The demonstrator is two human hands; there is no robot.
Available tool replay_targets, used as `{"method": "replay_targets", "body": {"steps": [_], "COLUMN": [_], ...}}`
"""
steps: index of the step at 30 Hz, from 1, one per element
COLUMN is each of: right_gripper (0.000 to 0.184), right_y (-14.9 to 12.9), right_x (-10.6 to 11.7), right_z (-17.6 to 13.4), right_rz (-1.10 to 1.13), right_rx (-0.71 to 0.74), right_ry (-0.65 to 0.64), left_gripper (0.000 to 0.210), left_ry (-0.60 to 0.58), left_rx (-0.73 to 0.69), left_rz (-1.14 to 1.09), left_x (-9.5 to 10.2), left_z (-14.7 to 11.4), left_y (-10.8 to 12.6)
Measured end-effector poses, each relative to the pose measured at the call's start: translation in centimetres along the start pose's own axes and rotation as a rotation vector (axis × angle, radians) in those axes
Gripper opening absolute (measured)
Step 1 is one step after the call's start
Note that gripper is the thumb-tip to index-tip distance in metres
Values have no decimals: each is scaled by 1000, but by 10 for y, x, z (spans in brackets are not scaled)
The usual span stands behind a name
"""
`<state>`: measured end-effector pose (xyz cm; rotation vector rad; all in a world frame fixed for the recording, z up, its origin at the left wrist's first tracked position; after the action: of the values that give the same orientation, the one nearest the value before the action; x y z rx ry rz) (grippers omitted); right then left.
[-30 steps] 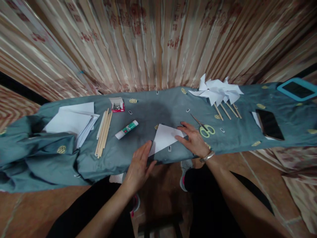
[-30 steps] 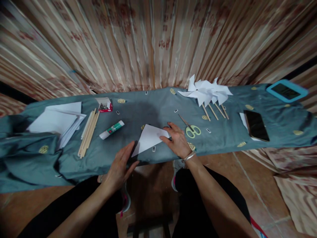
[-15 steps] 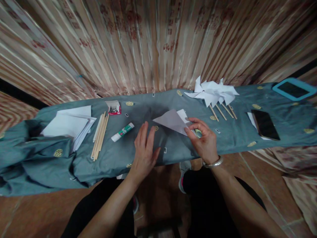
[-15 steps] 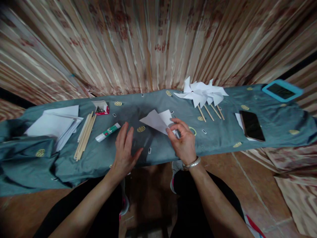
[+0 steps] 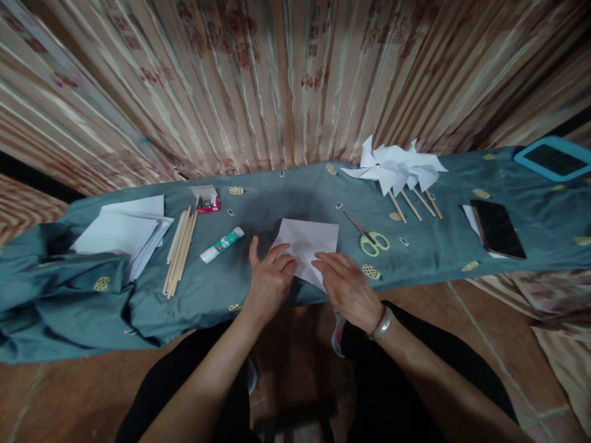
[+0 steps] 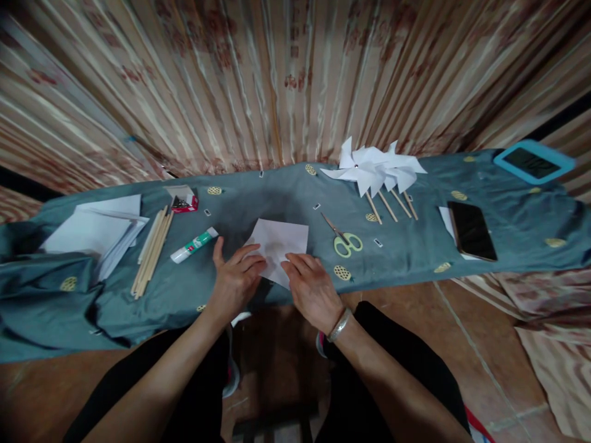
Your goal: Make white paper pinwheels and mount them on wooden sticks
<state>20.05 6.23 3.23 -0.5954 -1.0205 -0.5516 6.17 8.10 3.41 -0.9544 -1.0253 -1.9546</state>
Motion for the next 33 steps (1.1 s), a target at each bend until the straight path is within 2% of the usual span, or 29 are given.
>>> {"method": "replay_targets", "body": {"steps": [2,5,8,11,15,20,25,28,31,33], "right_gripper": [42,47,40,32,27,21,21,19,17,15], "right_y": [8,19,23,26,36,47,55,58,60,59], "right_x": [-2,-6,-11,-15,-15,-17,-26,-31,-34,-36], "right_z": [-1,-1,-4,-10,-14,-1,18,27,34,38], "right_rz": [-44,-92,-60,69,305,524,491,439,372,333], "right_rx": [36,69,109,132,8,-182,-304,-348,-381,-352], "right_ry": [-68,-110,-108,-78,-41,20,15,7,2,10], "left_gripper": [22,21,22,22,18,19,22,39,48,45], "left_ry": [-14,-10,-26,-70,-114,-157,-178,-226,-182,-99], "left_rx": [-20,-54,-84,-73,22,201,420,530,495,351], "left_rz": [-7,-23,-44,-95,-224,-383,-373,-356,-277,-158], "left_x": [-3,-6,-8,-7,1,4,-3,-5,1,8], "left_z": [-3,-11,-19,-26,-32,-34,-33,-33,-32,-29], "left_y": [-4,-10,-16,-21,-27,-38,-54,-62,-61,-51]}}
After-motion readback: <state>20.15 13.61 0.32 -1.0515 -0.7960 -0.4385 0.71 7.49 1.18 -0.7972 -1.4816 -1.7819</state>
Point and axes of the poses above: each hand's wrist, its own z-axis towards the middle knuckle, its own x-axis out of the back of the hand, y = z × x, the point moved 6 cm from there along z, towards the middle knuckle, and after that the axes turned 15 degrees about x, right-handed, at the moved point
